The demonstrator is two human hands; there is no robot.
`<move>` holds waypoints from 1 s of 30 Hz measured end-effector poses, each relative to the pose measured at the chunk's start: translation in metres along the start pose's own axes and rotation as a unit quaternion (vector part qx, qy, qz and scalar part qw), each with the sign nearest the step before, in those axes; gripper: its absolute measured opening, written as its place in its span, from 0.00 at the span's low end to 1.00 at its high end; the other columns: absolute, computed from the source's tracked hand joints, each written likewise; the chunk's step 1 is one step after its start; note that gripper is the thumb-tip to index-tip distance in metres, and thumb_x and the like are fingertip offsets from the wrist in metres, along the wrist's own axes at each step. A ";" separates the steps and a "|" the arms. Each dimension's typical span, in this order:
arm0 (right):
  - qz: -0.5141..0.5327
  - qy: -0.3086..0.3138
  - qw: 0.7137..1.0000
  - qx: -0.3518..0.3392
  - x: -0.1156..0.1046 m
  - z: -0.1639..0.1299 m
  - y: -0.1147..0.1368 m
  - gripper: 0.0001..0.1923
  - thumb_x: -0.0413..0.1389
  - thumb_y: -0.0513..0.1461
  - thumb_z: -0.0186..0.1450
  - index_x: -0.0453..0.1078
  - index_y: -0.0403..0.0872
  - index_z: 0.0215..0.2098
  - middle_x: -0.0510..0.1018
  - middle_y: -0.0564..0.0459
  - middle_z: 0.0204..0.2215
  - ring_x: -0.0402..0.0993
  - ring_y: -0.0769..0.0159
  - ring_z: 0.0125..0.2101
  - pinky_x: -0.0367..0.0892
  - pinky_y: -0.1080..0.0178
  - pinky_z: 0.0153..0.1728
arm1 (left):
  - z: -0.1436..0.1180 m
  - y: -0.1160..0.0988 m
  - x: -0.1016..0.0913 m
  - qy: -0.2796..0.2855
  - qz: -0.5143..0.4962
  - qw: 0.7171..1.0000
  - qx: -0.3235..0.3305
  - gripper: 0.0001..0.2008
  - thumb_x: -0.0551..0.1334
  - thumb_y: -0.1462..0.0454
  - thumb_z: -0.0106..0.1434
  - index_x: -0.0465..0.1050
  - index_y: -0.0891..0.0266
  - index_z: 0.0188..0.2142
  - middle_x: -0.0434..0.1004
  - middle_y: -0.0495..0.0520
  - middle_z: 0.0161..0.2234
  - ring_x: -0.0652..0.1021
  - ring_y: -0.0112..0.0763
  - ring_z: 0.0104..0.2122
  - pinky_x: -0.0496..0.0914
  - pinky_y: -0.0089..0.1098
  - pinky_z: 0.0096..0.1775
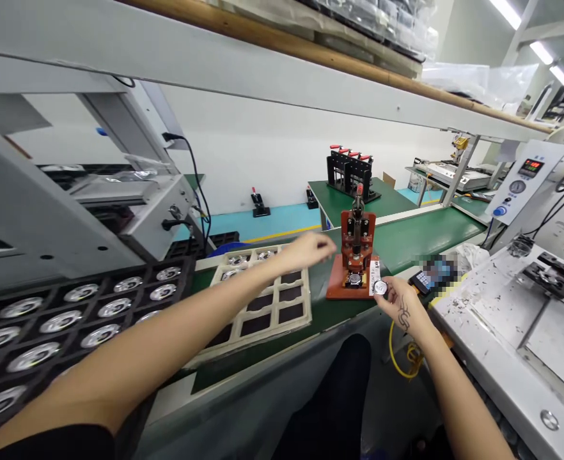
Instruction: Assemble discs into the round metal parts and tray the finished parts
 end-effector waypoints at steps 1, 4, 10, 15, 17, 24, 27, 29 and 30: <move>0.003 0.005 1.000 -0.002 0.005 0.006 -0.003 0.19 0.64 0.47 0.65 0.76 0.46 0.50 0.73 0.56 0.25 0.68 0.65 0.25 0.69 0.61 0.29 | -0.012 0.010 0.018 0.042 -0.002 0.999 -0.004 0.11 0.63 0.60 0.67 0.81 0.63 0.33 0.83 0.55 0.29 0.82 0.40 0.31 0.76 0.36 0.40; 0.015 0.018 1.000 -0.002 0.023 0.029 -0.012 0.21 0.64 0.50 0.62 0.75 0.45 0.47 0.73 0.57 0.24 0.67 0.66 0.24 0.68 0.61 0.29 | -0.029 0.023 0.067 0.096 -0.003 0.995 -0.011 0.10 0.65 0.59 0.65 0.83 0.62 0.38 0.82 0.52 0.26 0.81 0.36 0.26 0.72 0.32 0.34; 0.025 0.024 0.999 0.006 0.034 0.043 -0.023 0.23 0.63 0.53 0.63 0.73 0.45 0.46 0.71 0.58 0.25 0.67 0.66 0.24 0.68 0.62 0.28 | -0.007 0.028 0.104 0.100 -0.004 0.995 0.011 0.12 0.70 0.64 0.57 0.82 0.62 0.42 0.82 0.51 0.29 0.80 0.37 0.32 0.68 0.30 0.34; 0.019 0.037 0.999 0.003 0.031 0.039 -0.030 0.23 0.61 0.53 0.66 0.73 0.45 0.48 0.71 0.58 0.27 0.66 0.67 0.25 0.67 0.63 0.28 | -0.003 0.027 0.103 0.093 -0.018 0.995 0.023 0.11 0.70 0.65 0.57 0.80 0.63 0.41 0.79 0.50 0.28 0.77 0.35 0.30 0.66 0.31 0.33; 0.016 0.053 0.998 -0.006 0.035 0.046 -0.033 0.23 0.61 0.53 0.66 0.73 0.45 0.49 0.72 0.57 0.28 0.66 0.67 0.25 0.68 0.62 0.29 | -0.009 0.026 0.096 0.091 -0.022 0.995 0.021 0.11 0.70 0.63 0.57 0.80 0.64 0.40 0.77 0.49 0.27 0.75 0.34 0.28 0.64 0.31 0.33; -0.026 0.130 0.990 -0.047 0.055 0.081 -0.032 0.14 0.70 0.44 0.59 0.81 0.46 0.41 0.78 0.50 0.35 0.72 0.60 0.34 0.73 0.58 0.41 | -0.047 0.036 0.023 0.066 -0.015 0.997 -0.028 0.19 0.68 0.55 0.58 0.79 0.63 0.45 0.68 0.43 0.23 0.70 0.32 0.24 0.61 0.30 0.30; -0.033 0.151 0.986 -0.062 0.060 0.087 -0.025 0.19 0.72 0.42 0.58 0.84 0.47 0.47 0.81 0.46 0.44 0.77 0.54 0.43 0.74 0.54 0.49 | -0.065 0.036 -0.007 0.051 -0.020 0.997 -0.049 0.22 0.67 0.51 0.60 0.77 0.62 0.48 0.65 0.42 0.24 0.69 0.32 0.25 0.62 0.30 0.31; -0.038 0.155 0.985 -0.070 0.062 0.086 -0.020 0.21 0.72 0.42 0.58 0.84 0.48 0.49 0.83 0.45 0.47 0.77 0.50 0.49 0.73 0.52 0.54 | -0.077 0.034 -0.020 0.042 -0.034 0.997 -0.062 0.21 0.67 0.50 0.61 0.77 0.61 0.47 0.63 0.42 0.25 0.68 0.31 0.25 0.62 0.30 0.32; -0.040 0.153 0.985 -0.073 0.061 0.084 -0.018 0.21 0.72 0.42 0.58 0.84 0.49 0.49 0.83 0.45 0.47 0.77 0.49 0.51 0.73 0.52 0.55 | -0.083 0.033 -0.025 0.038 -0.043 0.996 -0.067 0.20 0.67 0.50 0.60 0.76 0.60 0.46 0.62 0.41 0.25 0.67 0.31 0.25 0.62 0.30 0.32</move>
Point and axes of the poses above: each hand's wrist, its own z-axis towards the middle knuckle, its own x-axis out of the palm, y = z × x, the point moved 2 cm from there along z, towards the middle knuckle
